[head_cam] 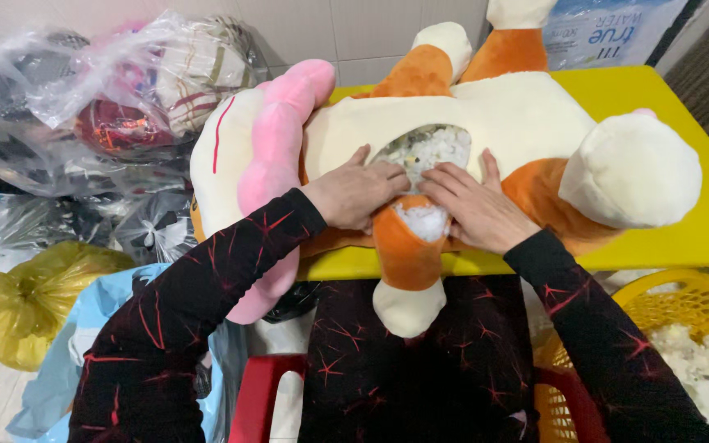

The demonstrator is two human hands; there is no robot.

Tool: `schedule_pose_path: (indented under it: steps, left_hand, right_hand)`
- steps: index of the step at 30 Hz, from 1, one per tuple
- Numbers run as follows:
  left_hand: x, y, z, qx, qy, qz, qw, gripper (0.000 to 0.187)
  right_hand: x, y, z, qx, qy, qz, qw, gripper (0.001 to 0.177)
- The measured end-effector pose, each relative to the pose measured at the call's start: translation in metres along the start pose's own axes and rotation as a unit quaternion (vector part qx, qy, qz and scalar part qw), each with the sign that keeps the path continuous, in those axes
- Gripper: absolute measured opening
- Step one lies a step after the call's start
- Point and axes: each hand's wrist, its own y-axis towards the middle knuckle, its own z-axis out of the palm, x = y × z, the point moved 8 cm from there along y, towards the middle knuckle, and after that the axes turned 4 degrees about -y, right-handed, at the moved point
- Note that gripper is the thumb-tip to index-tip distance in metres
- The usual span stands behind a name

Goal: The person repeatedly scoops white stuffing from a yellow basket and packs it into the torso opening of a large plush toy on a yellow table. The hands press and distribute the stuffing inside the toy throughout the clip.

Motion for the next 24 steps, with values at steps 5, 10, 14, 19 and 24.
schedule_pose_path:
  steps: [5, 10, 14, 19, 24]
  left_hand:
    - [0.008, -0.004, 0.041, 0.164, -0.041, -0.074, 0.983, 0.088]
    - [0.015, 0.001, 0.048, 0.209, 0.006, -0.080, 0.975, 0.050]
    - [0.019, 0.001, 0.050, 0.233, 0.016, -0.093, 0.968, 0.058]
    - [0.025, 0.013, 0.029, 0.068, 0.060, -0.034, 0.995, 0.113]
    - [0.040, 0.021, 0.050, 0.122, 0.184, -0.050, 0.974, 0.126]
  right_hand:
    - [-0.005, 0.011, 0.024, 0.077, 0.018, -0.025, 0.997, 0.046]
    - [-0.026, 0.010, 0.037, 0.201, -0.063, -0.006, 0.977, 0.021]
    - [-0.018, 0.009, 0.019, 0.156, -0.023, -0.017, 0.987, 0.021]
    - [-0.010, 0.015, -0.010, 0.014, -0.064, -0.034, 0.997, 0.061]
    - [-0.007, 0.038, 0.026, 0.123, -0.044, -0.050, 0.990, 0.075]
